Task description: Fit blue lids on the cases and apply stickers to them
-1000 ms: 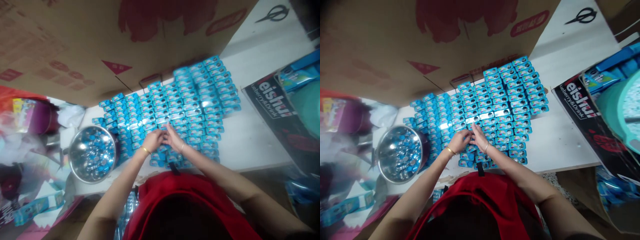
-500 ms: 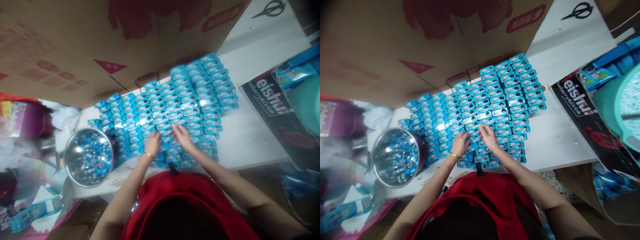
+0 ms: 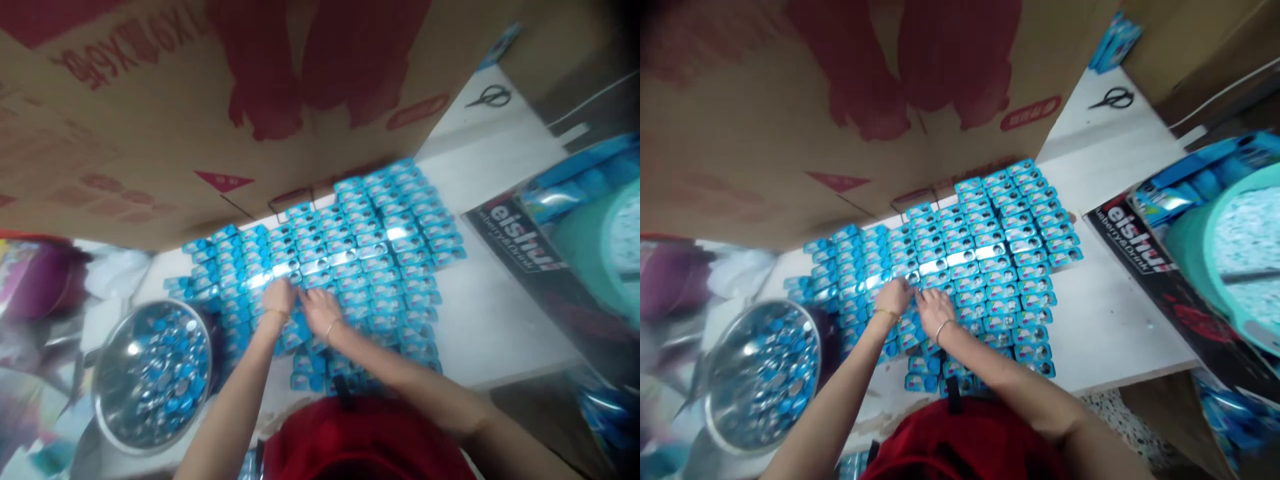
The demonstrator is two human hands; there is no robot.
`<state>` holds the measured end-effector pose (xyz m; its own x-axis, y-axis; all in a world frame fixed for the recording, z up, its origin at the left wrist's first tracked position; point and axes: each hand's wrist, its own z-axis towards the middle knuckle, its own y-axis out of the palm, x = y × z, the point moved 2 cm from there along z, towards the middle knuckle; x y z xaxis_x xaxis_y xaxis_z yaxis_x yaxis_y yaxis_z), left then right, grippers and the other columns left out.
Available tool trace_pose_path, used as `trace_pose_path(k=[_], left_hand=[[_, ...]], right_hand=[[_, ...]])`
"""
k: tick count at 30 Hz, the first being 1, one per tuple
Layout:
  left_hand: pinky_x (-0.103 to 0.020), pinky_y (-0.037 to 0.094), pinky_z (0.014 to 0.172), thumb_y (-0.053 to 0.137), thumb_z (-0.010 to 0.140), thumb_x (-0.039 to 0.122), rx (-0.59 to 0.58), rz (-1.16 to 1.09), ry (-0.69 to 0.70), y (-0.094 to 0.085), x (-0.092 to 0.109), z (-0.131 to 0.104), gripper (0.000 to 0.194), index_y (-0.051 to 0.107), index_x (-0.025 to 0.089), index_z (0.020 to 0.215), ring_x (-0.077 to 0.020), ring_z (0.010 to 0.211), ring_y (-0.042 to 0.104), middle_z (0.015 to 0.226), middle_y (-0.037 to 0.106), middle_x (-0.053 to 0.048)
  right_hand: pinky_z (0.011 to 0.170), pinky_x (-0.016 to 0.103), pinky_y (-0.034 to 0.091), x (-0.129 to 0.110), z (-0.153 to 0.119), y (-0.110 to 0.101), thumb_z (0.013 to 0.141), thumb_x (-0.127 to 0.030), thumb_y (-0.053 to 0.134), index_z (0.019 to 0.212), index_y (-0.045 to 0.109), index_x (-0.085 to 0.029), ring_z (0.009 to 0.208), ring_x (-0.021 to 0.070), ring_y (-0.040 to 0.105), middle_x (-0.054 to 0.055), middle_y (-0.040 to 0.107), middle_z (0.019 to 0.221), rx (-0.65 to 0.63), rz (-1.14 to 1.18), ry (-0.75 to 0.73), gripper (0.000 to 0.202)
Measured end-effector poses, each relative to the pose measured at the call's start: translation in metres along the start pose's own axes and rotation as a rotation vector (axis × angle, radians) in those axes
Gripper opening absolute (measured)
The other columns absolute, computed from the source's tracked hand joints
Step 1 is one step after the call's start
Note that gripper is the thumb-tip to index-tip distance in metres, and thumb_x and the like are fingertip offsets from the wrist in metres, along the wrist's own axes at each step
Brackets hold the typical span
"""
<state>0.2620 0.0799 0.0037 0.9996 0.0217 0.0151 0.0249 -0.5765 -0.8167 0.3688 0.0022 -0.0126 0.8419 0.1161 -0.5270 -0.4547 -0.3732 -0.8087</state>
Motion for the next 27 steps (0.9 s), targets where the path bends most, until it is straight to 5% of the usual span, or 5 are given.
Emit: trace_pose_path(k=[9, 12, 18, 22, 27], left_hand=[[-0.037, 0.05, 0.077, 0.057, 0.082, 0.04, -0.038, -0.031, -0.057, -0.01, 0.002, -0.006, 0.028, 0.07, 0.016, 0.088, -0.0328, 0.098, 0.067, 0.099, 0.07, -0.022], [-0.033, 0.05, 0.081, 0.054, 0.085, 0.034, 0.064, -0.16, -0.028, -0.005, -0.011, -0.034, 0.026, 0.066, 0.018, 0.101, -0.0263, 0.1, 0.066, 0.104, 0.069, -0.017], [-0.032, 0.05, 0.079, 0.048, 0.085, 0.029, 0.24, -0.651, 0.103, 0.046, -0.077, -0.143, 0.022, 0.062, 0.021, 0.1, -0.0227, 0.093, 0.066, 0.101, 0.069, -0.011], [-0.033, 0.049, 0.075, 0.047, 0.086, 0.031, 0.169, -0.787, -0.011, 0.089, -0.121, -0.198, 0.015, 0.06, 0.023, 0.088, -0.0212, 0.081, 0.065, 0.088, 0.069, -0.008], [-0.032, 0.047, 0.074, 0.047, 0.087, 0.031, 0.163, -0.861, -0.055, 0.125, -0.151, -0.212, 0.014, 0.057, 0.022, 0.086, -0.0202, 0.082, 0.062, 0.088, 0.066, -0.008]], right_hand=[[0.083, 0.041, 0.043, 0.004, 0.007, -0.007, 0.09, -0.013, 0.039, 0.124, 0.058, -0.015, 0.1, 0.0273, 0.054, 0.016, 0.063, 0.104, -0.035, -0.087, -0.028, 0.039], [0.089, 0.043, 0.043, -0.01, 0.004, -0.026, 0.092, -0.018, 0.039, 0.128, 0.055, -0.015, 0.106, 0.0288, 0.052, 0.017, 0.059, 0.113, 0.152, 0.036, -0.032, 0.04], [0.098, 0.04, 0.042, -0.15, 0.024, -0.043, 0.095, -0.027, 0.036, 0.127, 0.055, -0.022, 0.113, 0.0236, 0.051, 0.012, 0.056, 0.119, 0.23, 0.407, -0.469, 0.037], [0.097, 0.044, 0.041, -0.253, 0.061, 0.013, 0.088, -0.034, 0.052, 0.136, 0.047, -0.018, 0.12, 0.0302, 0.047, 0.016, 0.049, 0.133, -0.085, 0.103, -0.585, 0.051], [0.103, 0.06, 0.028, -0.296, 0.1, 0.095, 0.066, -0.07, 0.065, 0.146, 0.034, -0.018, 0.132, 0.0456, 0.029, 0.023, 0.03, 0.149, -0.189, -0.228, -0.545, 0.101]])
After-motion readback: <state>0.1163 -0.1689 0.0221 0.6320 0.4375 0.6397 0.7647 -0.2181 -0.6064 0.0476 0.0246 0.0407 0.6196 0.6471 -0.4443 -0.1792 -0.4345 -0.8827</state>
